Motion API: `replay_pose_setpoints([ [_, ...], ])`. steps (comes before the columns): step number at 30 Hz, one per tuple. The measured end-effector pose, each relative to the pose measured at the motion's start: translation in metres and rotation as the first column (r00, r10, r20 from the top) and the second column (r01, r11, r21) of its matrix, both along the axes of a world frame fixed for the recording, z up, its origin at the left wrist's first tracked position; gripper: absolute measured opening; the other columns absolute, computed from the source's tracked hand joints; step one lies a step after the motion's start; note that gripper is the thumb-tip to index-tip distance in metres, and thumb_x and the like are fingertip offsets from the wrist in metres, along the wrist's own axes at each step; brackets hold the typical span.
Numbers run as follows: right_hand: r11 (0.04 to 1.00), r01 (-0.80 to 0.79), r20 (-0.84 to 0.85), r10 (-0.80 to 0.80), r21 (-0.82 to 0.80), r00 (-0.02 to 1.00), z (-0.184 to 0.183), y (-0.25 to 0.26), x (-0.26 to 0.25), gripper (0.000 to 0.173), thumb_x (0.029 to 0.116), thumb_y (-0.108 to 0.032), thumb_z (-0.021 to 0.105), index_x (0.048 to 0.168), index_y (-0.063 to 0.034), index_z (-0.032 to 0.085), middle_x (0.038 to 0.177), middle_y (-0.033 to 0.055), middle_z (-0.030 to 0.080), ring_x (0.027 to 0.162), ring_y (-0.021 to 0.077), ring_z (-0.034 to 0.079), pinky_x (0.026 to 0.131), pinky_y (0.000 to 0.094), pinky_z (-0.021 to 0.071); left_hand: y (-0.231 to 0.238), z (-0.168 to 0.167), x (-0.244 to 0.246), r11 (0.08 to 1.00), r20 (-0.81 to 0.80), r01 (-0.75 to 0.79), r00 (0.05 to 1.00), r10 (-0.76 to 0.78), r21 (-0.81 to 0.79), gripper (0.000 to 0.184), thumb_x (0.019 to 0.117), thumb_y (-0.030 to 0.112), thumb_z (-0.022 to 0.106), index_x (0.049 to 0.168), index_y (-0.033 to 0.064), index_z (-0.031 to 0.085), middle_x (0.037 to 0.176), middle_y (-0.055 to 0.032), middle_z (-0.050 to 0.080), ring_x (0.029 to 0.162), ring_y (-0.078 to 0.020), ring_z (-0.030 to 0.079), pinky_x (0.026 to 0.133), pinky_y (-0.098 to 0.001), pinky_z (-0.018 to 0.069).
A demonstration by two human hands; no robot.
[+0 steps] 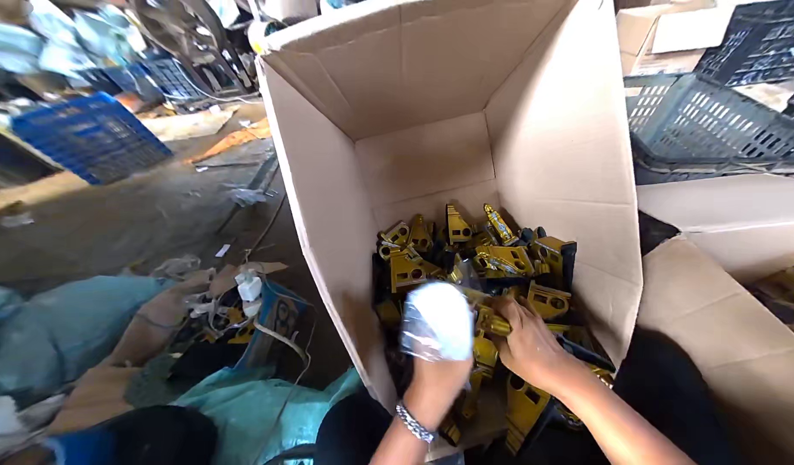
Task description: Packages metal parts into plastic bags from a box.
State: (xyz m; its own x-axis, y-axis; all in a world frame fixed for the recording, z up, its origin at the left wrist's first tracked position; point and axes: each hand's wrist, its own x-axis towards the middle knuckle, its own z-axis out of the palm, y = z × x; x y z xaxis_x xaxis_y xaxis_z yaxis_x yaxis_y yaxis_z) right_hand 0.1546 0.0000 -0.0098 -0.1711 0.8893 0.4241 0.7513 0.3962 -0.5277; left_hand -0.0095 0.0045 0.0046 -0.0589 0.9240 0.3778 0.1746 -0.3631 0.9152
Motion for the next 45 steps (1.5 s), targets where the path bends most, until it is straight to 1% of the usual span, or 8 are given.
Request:
replay_pose_setpoints([
  [4, 0.89, -0.269, -0.859, -0.213, -0.367, 0.466, 0.004, 0.004, -0.008, 0.056, 0.0884, -0.014, 0.067, 0.134, -0.0006, 0.038, 0.121, 0.0106, 0.061, 0.104, 0.0145, 0.067, 0.089, 0.0315, 0.0591, 0.002, 0.002, 0.011, 0.989, 0.126, 0.101, 0.988, -0.087, -0.111, 0.027, 0.0892, 0.003, 0.071, 0.112, -0.0091, 0.065, 0.103, -0.0079, 0.072, 0.098, -0.0046, 0.068, 0.092, -0.022, 0.0556],
  [10, 0.965, 0.044, -0.927, -0.261, -0.26, 0.269, -0.009, 0.005, 0.002, 0.024, 0.0867, 0.005, 0.064, 0.109, -0.0021, 0.057, 0.097, 0.0024, 0.066, 0.082, 0.0095, 0.067, 0.072, 0.0276, 0.06, -0.001, 0.019, -0.001, 0.821, 0.497, 0.512, 0.797, -0.344, -0.253, 0.029, 0.0962, 0.002, 0.058, 0.124, -0.0058, 0.058, 0.095, -0.0057, 0.074, 0.083, -0.0143, 0.072, 0.081, -0.0306, 0.0613],
  [15, 0.998, 0.059, -0.897, 0.048, 0.025, -0.44, 0.002, 0.002, 0.075, 0.036, 0.1088, -0.024, 0.032, 0.109, -0.0085, 0.064, 0.097, 0.0075, 0.076, 0.083, 0.0186, 0.076, 0.07, 0.0341, 0.0645, 0.006, 0.012, -0.022, 0.903, 0.295, 0.387, 0.899, -0.325, -0.187, 0.023, 0.0988, 0.001, 0.056, 0.119, -0.009, 0.059, 0.102, -0.0121, 0.076, 0.091, -0.0196, 0.075, 0.087, -0.036, 0.0629],
  [21, 0.985, -0.092, -0.219, 0.058, -0.149, 0.974, 0.026, 0.014, -0.025, 0.058, 0.1092, -0.033, 0.023, 0.143, -0.0023, 0.058, 0.15, 0.0132, 0.055, 0.145, 0.0305, 0.044, 0.119, 0.0654, 0.0241, -0.014, -0.003, 0.018, 0.947, -0.453, 0.3, 0.832, -0.319, -0.115, 0.04, 0.0858, 0.007, 0.073, 0.116, -0.0166, 0.064, 0.112, -0.0264, 0.07, 0.109, -0.0278, 0.068, 0.102, -0.0385, 0.05],
  [24, 0.981, -0.062, -0.248, 0.015, -0.185, 0.969, 0.011, 0.031, -0.025, 0.059, 0.1103, -0.037, 0.023, 0.15, -0.0002, 0.049, 0.159, 0.0163, 0.043, 0.153, 0.0367, 0.028, 0.119, 0.0734, 0.004, 0.006, -0.014, 0.028, 0.969, -0.452, 0.118, 0.892, -0.006, 0.219, 0.026, 0.0739, 0.012, 0.075, 0.088, -0.0096, 0.072, 0.084, -0.0195, 0.074, 0.08, -0.0275, 0.075, 0.075, -0.0409, 0.0608],
  [35, 0.989, -0.02, -0.1, 0.035, 0.144, 0.994, 0.016, 0.029, -0.057, 0.055, 0.1107, -0.04, 0.029, 0.128, -0.0094, 0.071, 0.142, 0.005, 0.063, 0.143, 0.0336, 0.047, 0.115, 0.0748, 0.0189, 0.008, -0.039, 0.017, 0.96, -0.581, 0.266, 0.768, -0.268, -0.092, 0.044, 0.0907, 0.019, 0.069, 0.123, -0.011, 0.065, 0.121, -0.0279, 0.067, 0.119, -0.0381, 0.062, 0.107, -0.0492, 0.0439],
  [41, 0.996, 0.014, -0.2, -0.032, -0.091, 0.979, -0.014, 0.039, -0.014, 0.052, 0.1093, -0.032, 0.029, 0.136, -0.0072, 0.066, 0.149, 0.0083, 0.057, 0.148, 0.0372, 0.038, 0.114, 0.0776, 0.0099, -0.013, -0.006, 0.022, 0.971, 0.139, 0.157, 0.981, -0.132, -0.183, 0.033, 0.0762, -0.004, 0.073, 0.106, -0.0108, 0.062, 0.092, -0.003, 0.071, 0.089, 0.0008, 0.067, 0.084, -0.0197, 0.0568],
  [45, 0.928, 0.164, -0.304, -0.271, -0.335, 0.913, 0.0, 0.038, 0.008, 0.049, 0.1102, -0.028, 0.037, 0.139, 0.0063, 0.057, 0.148, 0.0238, 0.052, 0.142, 0.0373, 0.044, 0.119, 0.062, 0.025, -0.003, -0.005, 0.004, 0.994, -0.126, 0.066, 0.989, -0.077, -0.085, 0.048, 0.0776, 0.001, 0.077, 0.117, -0.0191, 0.059, 0.106, -0.0175, 0.07, 0.102, -0.0085, 0.066, 0.095, -0.0233, 0.0519],
])
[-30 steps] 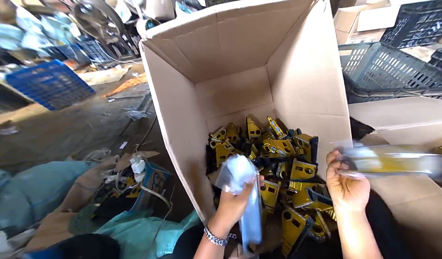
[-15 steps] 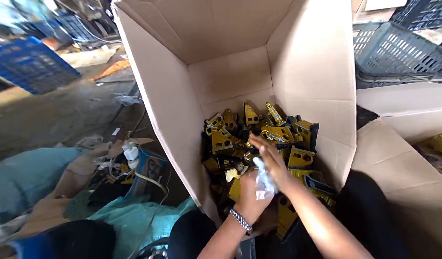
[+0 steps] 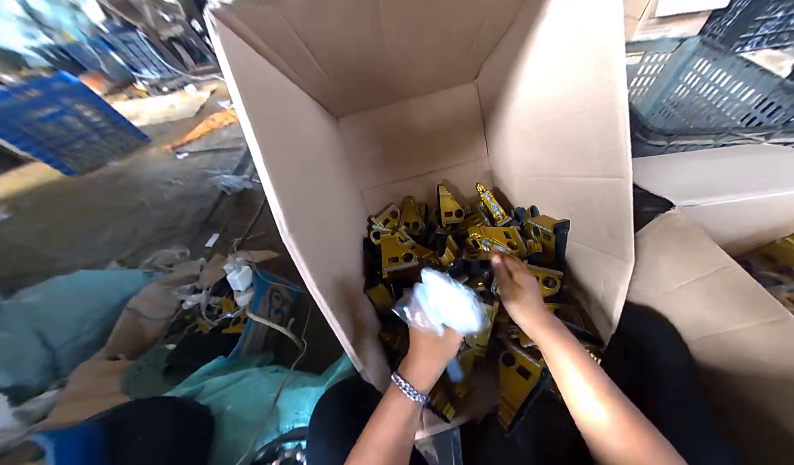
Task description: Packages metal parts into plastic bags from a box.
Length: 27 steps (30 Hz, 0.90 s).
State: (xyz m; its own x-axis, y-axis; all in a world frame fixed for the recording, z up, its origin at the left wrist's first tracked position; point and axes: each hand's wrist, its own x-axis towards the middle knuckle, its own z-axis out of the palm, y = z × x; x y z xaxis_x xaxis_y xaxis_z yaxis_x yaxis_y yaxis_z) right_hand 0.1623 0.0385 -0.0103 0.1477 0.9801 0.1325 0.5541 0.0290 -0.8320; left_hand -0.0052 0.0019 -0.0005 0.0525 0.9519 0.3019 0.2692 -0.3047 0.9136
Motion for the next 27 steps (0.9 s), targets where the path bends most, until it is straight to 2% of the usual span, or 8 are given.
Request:
replay_pose_setpoints([
  [4, 0.963, -0.192, -0.12, 0.216, 0.189, 0.969, 0.012, -0.018, -0.044, 0.059, 0.1091, -0.039, 0.03, 0.133, 0.0027, 0.064, 0.144, 0.02, 0.059, 0.141, 0.0303, 0.049, 0.119, 0.0592, 0.029, -0.016, -0.012, 0.01, 0.985, -0.35, 0.171, 0.921, -0.173, -0.038, 0.04, 0.0854, 0.006, 0.073, 0.116, -0.0175, 0.064, 0.113, -0.0301, 0.069, 0.114, -0.036, 0.066, 0.104, -0.0455, 0.0483],
  [7, 0.954, -0.278, -0.374, 0.3, 0.113, 0.878, -0.007, -0.005, -0.05, 0.056, 0.1089, -0.031, 0.025, 0.137, 0.0025, 0.06, 0.153, 0.0182, 0.049, 0.147, 0.0267, 0.038, 0.122, 0.0526, 0.0248, -0.018, -0.015, 0.014, 0.997, -0.364, 0.065, 0.931, -0.042, 0.05, 0.036, 0.0816, 0.01, 0.075, 0.108, -0.0141, 0.068, 0.1, -0.0244, 0.073, 0.098, -0.0306, 0.072, 0.091, -0.0436, 0.0563],
  [10, 0.931, -0.236, -0.152, 0.285, 0.277, 0.946, -0.007, -0.031, -0.067, 0.064, 0.1102, -0.04, 0.018, 0.14, -0.0002, 0.059, 0.152, 0.0173, 0.052, 0.147, 0.0328, 0.041, 0.12, 0.0632, 0.0238, -0.017, -0.015, -0.001, 0.982, -0.121, 0.085, 0.987, -0.106, -0.17, 0.035, 0.0907, -0.001, 0.062, 0.121, -0.0179, 0.059, 0.11, -0.0215, 0.068, 0.106, -0.0151, 0.064, 0.098, -0.0276, 0.0486],
  [14, 0.899, -0.322, -0.305, 0.409, 0.296, 0.86, -0.024, -0.036, -0.041, 0.064, 0.1111, -0.037, 0.021, 0.139, 0.0092, 0.055, 0.142, 0.022, 0.058, 0.137, 0.0245, 0.052, 0.118, 0.0388, 0.0375, -0.023, -0.001, 0.004, 0.944, -0.015, 0.155, 0.986, -0.167, -0.29, 0.04, 0.0868, 0.002, 0.069, 0.122, -0.015, 0.059, 0.11, -0.0166, 0.067, 0.106, -0.0069, 0.062, 0.097, -0.0226, 0.0493],
  [18, 0.97, -0.097, 0.045, 0.089, 0.224, 0.995, -0.032, -0.057, 0.04, 0.046, 0.1046, -0.032, 0.051, 0.131, 0.0035, 0.064, 0.138, 0.0215, 0.061, 0.131, 0.0331, 0.056, 0.111, 0.0508, 0.044, -0.012, 0.002, -0.005, 0.933, -0.07, 0.2, 0.971, -0.23, -0.3, 0.04, 0.085, 0.006, 0.074, 0.117, -0.0147, 0.062, 0.107, -0.0152, 0.069, 0.101, -0.0062, 0.063, 0.093, -0.0225, 0.0505],
  [20, 0.991, -0.072, 0.304, 0.035, 0.111, 0.952, -0.034, -0.099, 0.078, 0.094, 0.0817, -0.07, 0.067, 0.144, -0.0009, 0.054, 0.153, 0.0261, 0.046, 0.14, 0.0467, 0.044, 0.112, 0.0686, 0.034, 0.009, -0.002, -0.014, 0.94, 0.021, 0.12, 0.993, -0.12, -0.32, 0.041, 0.0845, 0.007, 0.077, 0.119, -0.0092, 0.062, 0.105, -0.0097, 0.07, 0.097, -0.007, 0.067, 0.09, -0.0255, 0.0561],
  [22, 0.99, -0.037, 0.486, 0.1, -0.138, 0.868, -0.047, -0.134, 0.091, 0.138, 0.0514, -0.077, 0.084, 0.156, 0.0001, 0.037, 0.16, 0.0368, 0.026, 0.143, 0.0635, 0.026, 0.109, 0.0851, 0.0135, 0.022, 0.003, -0.027, 0.942, 0.044, 0.079, 0.997, -0.068, -0.326, 0.04, 0.0861, 0.007, 0.076, 0.121, -0.0064, 0.062, 0.105, -0.0081, 0.071, 0.096, -0.0094, 0.069, 0.091, -0.0286, 0.0575],
  [27, 0.993, -0.077, 0.548, 0.117, -0.095, 0.828, -0.081, -0.113, 0.055, 0.131, 0.0578, -0.063, 0.089, 0.155, 0.0069, 0.035, 0.156, 0.0423, 0.027, 0.138, 0.0706, 0.027, 0.109, 0.0831, 0.0163, 0.02, 0.022, -0.036, 0.934, 0.112, 0.019, 0.993, 0.023, -0.357, 0.04, 0.0855, 0.008, 0.077, 0.12, -0.0039, 0.061, 0.103, -0.0041, 0.072, 0.096, -0.0075, 0.069, 0.09, -0.0263, 0.0583],
])
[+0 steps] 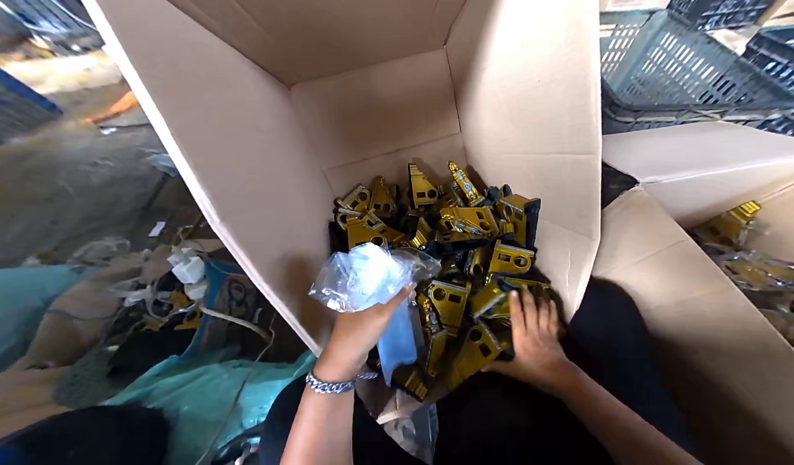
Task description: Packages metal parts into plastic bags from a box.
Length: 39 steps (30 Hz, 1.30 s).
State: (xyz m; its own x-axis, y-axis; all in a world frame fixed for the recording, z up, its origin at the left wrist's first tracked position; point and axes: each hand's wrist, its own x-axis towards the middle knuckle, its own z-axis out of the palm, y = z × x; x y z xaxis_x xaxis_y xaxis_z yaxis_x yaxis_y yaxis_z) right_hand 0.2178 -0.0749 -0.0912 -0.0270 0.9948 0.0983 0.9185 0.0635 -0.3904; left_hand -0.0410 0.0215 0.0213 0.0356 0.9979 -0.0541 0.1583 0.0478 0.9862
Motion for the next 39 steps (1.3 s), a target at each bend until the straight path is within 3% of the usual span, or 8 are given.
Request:
replay_pose_setpoints([
  [6, 0.932, -0.343, -0.164, 0.323, -0.118, 0.932, 0.006, 0.083, -0.034, 0.098, 0.0675, -0.061, 0.086, 0.145, -0.0092, 0.057, 0.154, 0.0238, 0.045, 0.145, 0.0502, 0.035, 0.116, 0.0761, 0.0101, -0.003, -0.013, 0.004, 0.995, -0.206, 0.089, 0.976, -0.078, 0.043, 0.054, 0.0813, 0.01, 0.083, 0.125, -0.0101, 0.059, 0.115, -0.0124, 0.069, 0.11, -0.0068, 0.064, 0.1, -0.025, 0.0519],
  [11, 0.998, -0.055, -0.694, 0.014, -0.038, 0.72, 0.057, 0.107, -0.028, 0.04, 0.1003, -0.025, 0.062, 0.125, 0.0062, 0.066, 0.139, 0.0236, 0.059, 0.128, 0.0306, 0.057, 0.109, 0.0434, 0.0456, -0.002, -0.02, 0.009, 0.982, -0.256, 0.153, 0.959, -0.12, 0.112, 0.057, 0.0766, 0.012, 0.087, 0.122, -0.0126, 0.061, 0.115, -0.0158, 0.069, 0.111, -0.0108, 0.064, 0.102, -0.0267, 0.0499],
  [14, 0.96, -0.276, -0.881, 0.094, -0.042, 0.463, 0.093, 0.091, -0.035, 0.043, 0.0961, -0.02, 0.067, 0.13, 0.0057, 0.061, 0.125, 0.0142, 0.065, 0.108, 0.0115, 0.067, 0.094, 0.0272, 0.0569, -0.007, -0.021, 0.021, 0.955, -0.268, 0.247, 0.943, -0.198, 0.165, 0.051, 0.0762, 0.011, 0.085, 0.116, -0.0128, 0.064, 0.108, -0.0121, 0.07, 0.105, -0.0032, 0.063, 0.097, -0.02, 0.0495],
  [19, 0.977, -0.2, -0.856, 0.042, -0.072, 0.515, 0.089, 0.084, -0.028, 0.014, 0.098, -0.009, 0.062, 0.102, 0.0024, 0.068, 0.085, -0.0006, 0.067, 0.07, 0.001, 0.063, 0.068, 0.0196, 0.0558, -0.006, -0.004, 0.039, 0.949, 0.197, 0.305, 0.938, -0.285, -0.081, 0.058, 0.0716, 0.0, 0.087, 0.122, -0.0041, 0.059, 0.108, -0.0043, 0.072, 0.103, -0.008, 0.069, 0.095, -0.0265, 0.0573],
  [24, 0.982, -0.175, -0.964, -0.018, -0.066, 0.264, 0.09, 0.073, -0.025, 0.031, 0.0821, -0.011, 0.079, 0.071, -0.0202, 0.052, 0.063, -0.0116, 0.059, 0.052, -0.0014, 0.054, 0.051, 0.0168, 0.048, 0.028, -0.014, 0.0, 0.977, -0.148, -0.11, 0.979, 0.138, 0.184, 0.034, 0.0893, 0.004, 0.073, 0.12, -0.0058, 0.062, 0.099, -0.0097, 0.07, 0.088, -0.0116, 0.068, 0.082, -0.0318, 0.058],
  [29, 0.912, -0.404, -0.678, 0.339, 0.067, 0.653, 0.112, 0.081, -0.046, 0.041, 0.0721, -0.032, 0.089, 0.076, -0.0007, 0.064, 0.068, -0.005, 0.054, 0.064, -0.0044, 0.045, 0.06, 0.0142, 0.0381, -0.011, 0.003, 0.032, 0.94, 0.358, 0.324, 0.894, -0.269, -0.105, 0.033, 0.0716, -0.002, 0.082, 0.099, 0.0061, 0.066, 0.083, 0.0029, 0.072, 0.075, -0.0058, 0.068, 0.074, -0.0251, 0.0591],
  [34, 0.981, -0.191, -0.706, 0.122, -0.02, 0.698, 0.124, 0.095, -0.014, 0.028, 0.0823, -0.018, 0.084, 0.079, -0.0054, 0.059, 0.068, -0.0025, 0.059, 0.058, 0.0028, 0.056, 0.057, 0.0213, 0.0513, 0.0, -0.001, 0.002, 0.985, -0.048, 0.067, 0.997, -0.06, 0.159, 0.035, 0.0741, 0.002, 0.081, 0.105, 0.0012, 0.064, 0.088, 0.0021, 0.068, 0.084, -0.002, 0.066, 0.08, -0.0228, 0.0573],
  [39, 0.751, -0.527, -0.23, 0.475, -0.397, 0.85, 0.075, 0.066, -0.045, 0.04, 0.0923, 0.003, 0.062, 0.132, -0.0003, 0.065, 0.143, 0.0215, 0.057, 0.132, 0.0407, 0.053, 0.108, 0.0626, 0.0412, 0.015, -0.008, -0.013, 0.944, -0.12, -0.126, 0.978, 0.169, 0.305, 0.05, 0.0759, 0.001, 0.082, 0.121, -0.0035, 0.062, 0.106, -0.0058, 0.07, 0.099, -0.0054, 0.066, 0.089, -0.0273, 0.057],
])
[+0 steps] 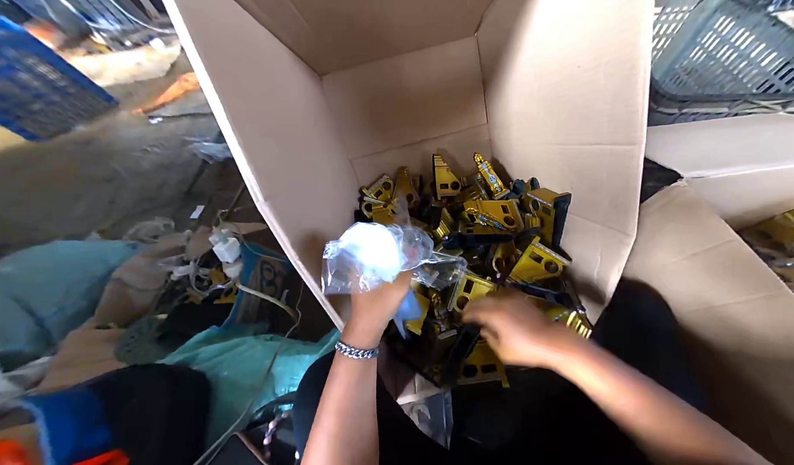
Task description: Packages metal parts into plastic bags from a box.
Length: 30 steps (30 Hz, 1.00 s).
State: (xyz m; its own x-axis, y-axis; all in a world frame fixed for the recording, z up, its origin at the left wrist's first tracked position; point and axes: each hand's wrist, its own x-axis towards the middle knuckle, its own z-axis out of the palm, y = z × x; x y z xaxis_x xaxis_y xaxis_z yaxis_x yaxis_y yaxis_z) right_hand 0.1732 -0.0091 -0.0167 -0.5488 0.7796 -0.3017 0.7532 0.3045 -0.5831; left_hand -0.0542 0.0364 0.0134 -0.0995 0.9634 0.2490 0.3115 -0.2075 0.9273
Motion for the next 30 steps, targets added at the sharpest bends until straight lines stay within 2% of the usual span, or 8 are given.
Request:
replay_pose_setpoints([
  [7, 0.935, -0.331, 0.115, 0.317, 0.125, 0.941, -0.04, -0.011, -0.008, 0.036, 0.0946, 0.015, 0.052, 0.125, 0.0018, 0.067, 0.134, 0.027, 0.059, 0.13, 0.0482, 0.052, 0.108, 0.0625, 0.0423, 0.003, -0.012, 0.014, 1.0, 0.069, -0.031, 0.997, 0.031, -0.005, 0.059, 0.077, 0.008, 0.085, 0.124, -0.0128, 0.057, 0.113, -0.0137, 0.068, 0.106, -0.0073, 0.064, 0.097, -0.0237, 0.0521],
  [11, 0.973, -0.212, 0.173, 0.194, 0.091, 0.966, -0.037, -0.023, 0.014, 0.051, 0.0902, 0.015, 0.059, 0.137, -0.0059, 0.062, 0.136, 0.0273, 0.056, 0.126, 0.0504, 0.054, 0.097, 0.0642, 0.0501, -0.008, -0.005, 0.022, 1.0, -0.089, -0.003, 0.996, 0.0, -0.03, 0.062, 0.0793, 0.006, 0.08, 0.127, -0.0216, 0.052, 0.12, -0.0255, 0.065, 0.113, -0.0131, 0.061, 0.102, -0.0241, 0.0465],
  [15, 0.873, 0.234, -0.184, -0.17, 0.427, 0.968, -0.02, -0.042, 0.048, 0.04, 0.0741, 0.005, 0.075, 0.113, -0.003, 0.074, 0.126, 0.0244, 0.063, 0.115, 0.0401, 0.064, 0.09, 0.0523, 0.0578, -0.011, -0.005, 0.03, 1.0, -0.076, -0.005, 0.997, 0.005, -0.009, 0.065, 0.0788, 0.003, 0.079, 0.129, -0.0249, 0.048, 0.122, -0.0284, 0.062, 0.115, -0.0123, 0.059, 0.103, -0.0214, 0.0439],
  [19, 0.653, 0.722, -0.886, -0.168, 0.229, 0.433, 0.004, -0.038, 0.067, 0.031, 0.0926, -0.028, 0.075, 0.12, -0.0167, 0.064, 0.12, -0.0089, 0.07, 0.111, 0.0036, 0.066, 0.095, 0.0244, 0.0582, -0.007, -0.015, 0.038, 0.998, 0.064, 0.028, 0.997, -0.031, 0.048, 0.058, 0.0761, 0.004, 0.081, 0.122, -0.0205, 0.054, 0.113, -0.0185, 0.068, 0.107, -0.0037, 0.063, 0.098, -0.0177, 0.0495],
  [21, 0.748, 0.635, -0.97, -0.242, -0.191, -0.008, 0.024, -0.031, 0.057, 0.037, 0.0922, -0.033, 0.076, 0.124, -0.0191, 0.062, 0.114, -0.005, 0.072, 0.109, 0.0128, 0.069, 0.099, 0.0375, 0.0579, -0.007, -0.014, 0.044, 0.998, 0.21, 0.058, 0.976, -0.051, -0.029, 0.054, 0.0773, 0.003, 0.082, 0.122, -0.0153, 0.056, 0.111, -0.0129, 0.069, 0.105, -0.0048, 0.065, 0.096, -0.0209, 0.053],
  [23, 0.787, 0.462, -0.912, -0.372, -0.409, -0.174, 0.034, -0.019, 0.038, 0.047, 0.0911, -0.034, 0.076, 0.126, -0.0098, 0.055, 0.114, 0.0036, 0.072, 0.108, 0.0202, 0.07, 0.097, 0.0434, 0.0587, -0.009, -0.01, 0.052, 0.986, 0.397, 0.101, 0.917, -0.041, -0.133, 0.049, 0.0784, 0.0, 0.081, 0.12, -0.0089, 0.058, 0.107, -0.0091, 0.07, 0.102, -0.0091, 0.067, 0.094, -0.0265, 0.0567],
  [27, 0.741, 0.47, -0.861, -0.499, -0.48, -0.093, 0.033, 0.004, -0.003, 0.042, 0.1004, -0.011, 0.053, 0.138, 0.0, 0.036, 0.119, 0.0066, 0.064, 0.104, 0.016, 0.07, 0.091, 0.035, 0.0612, -0.017, 0.009, 0.061, 0.929, 0.569, 0.144, 0.819, 0.081, -0.34, 0.031, 0.0877, -0.004, 0.073, 0.117, -0.0032, 0.062, 0.102, -0.0094, 0.07, 0.094, -0.0122, 0.069, 0.086, -0.0286, 0.0591],
  [30, 0.779, 0.621, -0.962, -0.228, -0.087, 0.151, 0.016, -0.001, -0.012, 0.046, 0.1002, -0.016, 0.062, 0.138, 0.0041, 0.045, 0.123, 0.0013, 0.066, 0.111, 0.0073, 0.066, 0.097, 0.0293, 0.0577, -0.012, 0.015, 0.058, 0.9, 0.64, 0.186, 0.759, 0.122, -0.393, 0.019, 0.0955, -0.001, 0.064, 0.115, -0.001, 0.062, 0.095, -0.0079, 0.069, 0.085, -0.0126, 0.068, 0.078, -0.028, 0.0595],
])
